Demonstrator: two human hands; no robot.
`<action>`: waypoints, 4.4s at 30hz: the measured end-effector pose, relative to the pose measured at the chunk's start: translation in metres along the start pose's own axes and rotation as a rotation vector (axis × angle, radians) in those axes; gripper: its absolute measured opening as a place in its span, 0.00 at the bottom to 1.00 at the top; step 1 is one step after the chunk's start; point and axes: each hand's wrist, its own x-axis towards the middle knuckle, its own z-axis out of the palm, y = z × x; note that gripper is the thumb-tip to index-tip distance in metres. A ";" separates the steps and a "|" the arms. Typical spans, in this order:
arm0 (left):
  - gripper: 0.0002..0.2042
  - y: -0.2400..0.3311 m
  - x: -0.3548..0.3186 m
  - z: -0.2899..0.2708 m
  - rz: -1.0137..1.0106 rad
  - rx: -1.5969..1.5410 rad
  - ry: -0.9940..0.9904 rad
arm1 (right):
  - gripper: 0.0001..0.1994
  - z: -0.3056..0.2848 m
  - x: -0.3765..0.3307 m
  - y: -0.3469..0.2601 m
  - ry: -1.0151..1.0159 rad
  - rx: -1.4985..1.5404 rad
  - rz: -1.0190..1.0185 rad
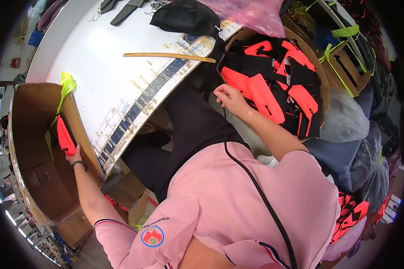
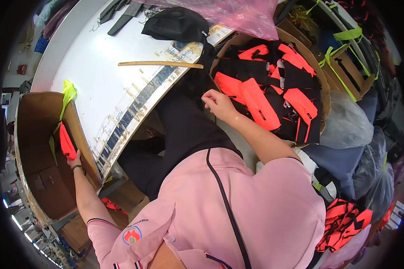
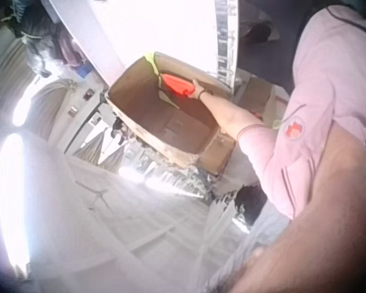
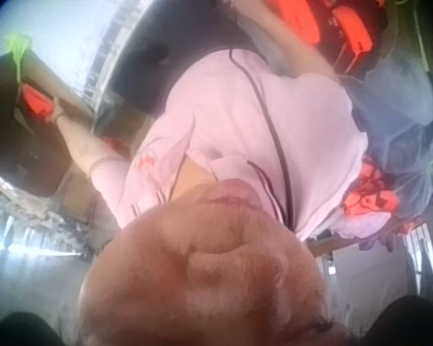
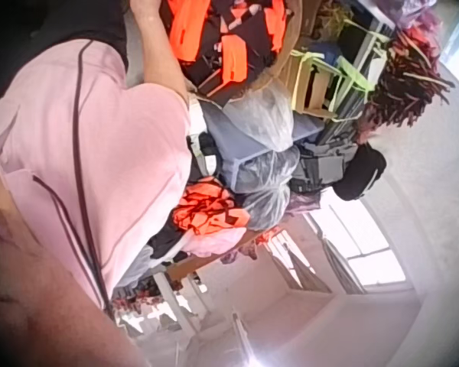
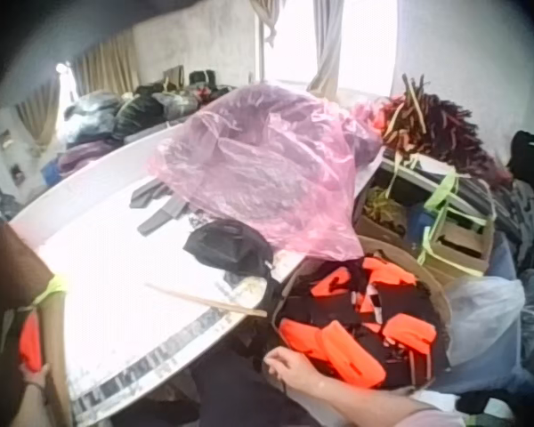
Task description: Assembling life vests by inserting foam pieces into fabric sleeves using a wooden tool.
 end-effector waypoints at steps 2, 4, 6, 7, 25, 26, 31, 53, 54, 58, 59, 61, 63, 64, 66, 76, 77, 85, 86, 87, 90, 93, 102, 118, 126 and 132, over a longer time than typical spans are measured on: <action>0.40 0.001 0.005 0.003 0.076 -0.084 0.032 | 0.07 0.000 -0.003 0.009 -0.021 -0.054 0.026; 0.31 0.002 0.018 0.003 0.014 -0.311 0.202 | 0.07 0.000 -0.006 0.008 -0.034 -0.063 0.058; 0.26 0.001 0.027 -0.002 -0.139 -0.533 0.219 | 0.07 -0.002 -0.007 0.010 -0.047 -0.072 0.089; 0.21 0.002 0.032 -0.006 -0.289 -0.754 0.226 | 0.07 -0.003 -0.006 0.013 -0.054 -0.078 0.102; 0.06 0.191 -0.295 0.001 1.427 0.341 -0.426 | 0.21 0.163 0.036 -0.113 -0.463 -0.284 -0.499; 0.08 0.189 -0.302 0.002 1.482 0.247 -0.503 | 0.25 0.176 0.031 -0.125 -0.503 -0.365 -0.535; 0.07 0.167 -0.339 -0.007 1.088 -0.523 -0.552 | 0.29 0.206 0.035 -0.117 -0.539 -0.587 -0.758; 0.26 0.163 -0.344 0.016 -0.027 -1.057 -0.805 | 0.04 0.215 0.006 -0.059 -0.368 0.353 -0.069; 0.26 0.160 -0.348 0.025 0.040 -0.994 -0.786 | 0.05 0.209 0.009 -0.051 -0.375 0.244 -0.116; 0.29 0.158 -0.351 0.022 0.154 -0.821 -0.688 | 0.11 0.194 0.004 -0.069 -0.443 -0.374 -0.368; 0.30 0.165 -0.351 0.011 0.202 -0.730 -0.628 | 0.11 0.193 0.003 -0.068 -0.434 -0.372 -0.362; 0.35 0.176 -0.351 -0.002 0.174 -0.680 -0.687 | 0.15 0.195 -0.003 -0.070 -0.376 -0.531 -0.668; 0.39 0.179 -0.353 -0.001 0.411 -0.383 -0.500 | 0.15 0.194 -0.005 -0.080 -0.358 -0.569 -0.800; 0.41 0.182 -0.351 -0.005 0.361 -0.403 -0.550 | 0.16 0.193 -0.004 -0.085 -0.386 -0.761 -0.854; 0.41 0.175 -0.345 0.001 0.423 -0.416 -0.540 | 0.14 0.193 0.000 -0.089 -0.359 -0.962 -1.035; 0.31 0.170 -0.348 0.007 0.021 -0.975 -0.759 | 0.05 0.206 0.009 -0.131 -0.534 -1.358 -1.108; 0.29 0.167 -0.347 0.011 0.014 -0.977 -0.724 | 0.05 0.207 0.009 -0.132 -0.590 -1.389 -1.062; 0.18 0.160 -0.345 0.004 -0.368 -1.200 -0.829 | 0.09 0.206 0.012 -0.141 -0.765 -1.292 -0.890; 0.16 0.161 -0.347 0.003 -0.367 -1.179 -0.831 | 0.09 0.206 0.012 -0.140 -0.759 -1.312 -0.934; 0.16 0.157 -0.346 0.007 -0.367 -1.180 -0.830 | 0.09 0.207 0.013 -0.141 -0.760 -1.313 -0.936; 0.15 0.147 -0.342 0.019 -0.344 -1.235 -0.792 | 0.09 0.205 0.024 -0.151 -0.995 -1.151 -0.764; 0.15 0.148 -0.346 0.022 -0.356 -1.236 -0.794 | 0.16 0.201 0.039 -0.192 -0.968 -0.832 -0.550; 0.16 0.160 -0.372 0.054 -0.108 -1.246 -0.602 | 0.41 0.245 0.085 -0.095 -0.304 -1.062 -0.884; 0.15 0.166 -0.349 0.049 -0.562 -1.389 -1.088 | 0.38 0.277 0.115 -0.094 -0.407 -1.359 -0.949; 0.17 0.159 -0.349 0.056 -0.535 -1.389 -1.017 | 0.30 0.265 0.103 -0.111 -0.379 -0.899 -0.987; 0.16 0.166 -0.350 0.052 -0.606 -1.367 -0.951 | 0.29 0.254 0.092 -0.086 -0.354 -1.119 -0.998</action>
